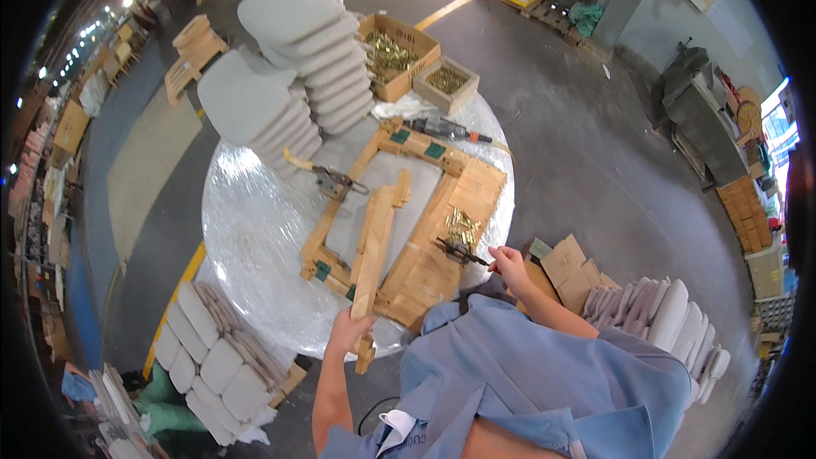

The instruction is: The person places a cushion into a wooden jig, secures it with a clamp, and uses a pneumatic drill to drive screws into the cushion. The person repeats this process for multiple cushions, stacking the finished units on a nearby pile.

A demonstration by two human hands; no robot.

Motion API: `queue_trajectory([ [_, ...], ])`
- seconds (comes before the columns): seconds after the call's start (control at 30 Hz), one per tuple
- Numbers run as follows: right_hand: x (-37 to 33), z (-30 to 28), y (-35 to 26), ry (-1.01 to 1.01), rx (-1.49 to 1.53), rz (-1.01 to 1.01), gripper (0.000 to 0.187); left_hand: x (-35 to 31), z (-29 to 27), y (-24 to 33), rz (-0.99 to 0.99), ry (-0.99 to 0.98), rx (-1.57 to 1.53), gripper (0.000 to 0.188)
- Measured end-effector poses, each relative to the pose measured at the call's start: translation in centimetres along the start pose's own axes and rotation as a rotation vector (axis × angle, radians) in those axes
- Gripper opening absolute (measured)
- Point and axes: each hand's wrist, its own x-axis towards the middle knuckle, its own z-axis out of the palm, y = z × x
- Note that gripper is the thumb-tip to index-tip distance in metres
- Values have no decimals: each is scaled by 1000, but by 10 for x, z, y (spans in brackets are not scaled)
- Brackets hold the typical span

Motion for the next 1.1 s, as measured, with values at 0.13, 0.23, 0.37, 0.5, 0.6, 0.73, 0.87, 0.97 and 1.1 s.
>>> queue_trajectory([
  [0.13,-15,-25,6,147,-636,-40,37,-67,35,-60,13,231,-120,27],
  [0.23,-14,8,-26,78,-848,-300,28,-77,53,-101,114,415,-303,22],
  [0.37,20,81,-64,-110,-854,-732,21,-61,59,-109,148,688,-551,28],
  [0.5,70,132,-48,-316,-1111,-874,19,-17,43,-89,-30,826,-746,38],
  [0.6,73,162,-49,-417,-1260,-810,18,9,17,-141,-86,802,-692,49],
  [0.73,68,156,-48,-427,-1265,-909,15,21,9,-148,-128,812,-483,65],
  [0.87,70,150,-54,-476,-1325,-913,16,24,-7,-140,-301,660,-292,83],
  [0.97,73,143,-56,-482,-1387,-817,16,3,1,-55,-593,500,-93,90],
  [1.1,64,142,-55,-491,-1353,-804,16,5,4,-68,-536,571,263,100],
])
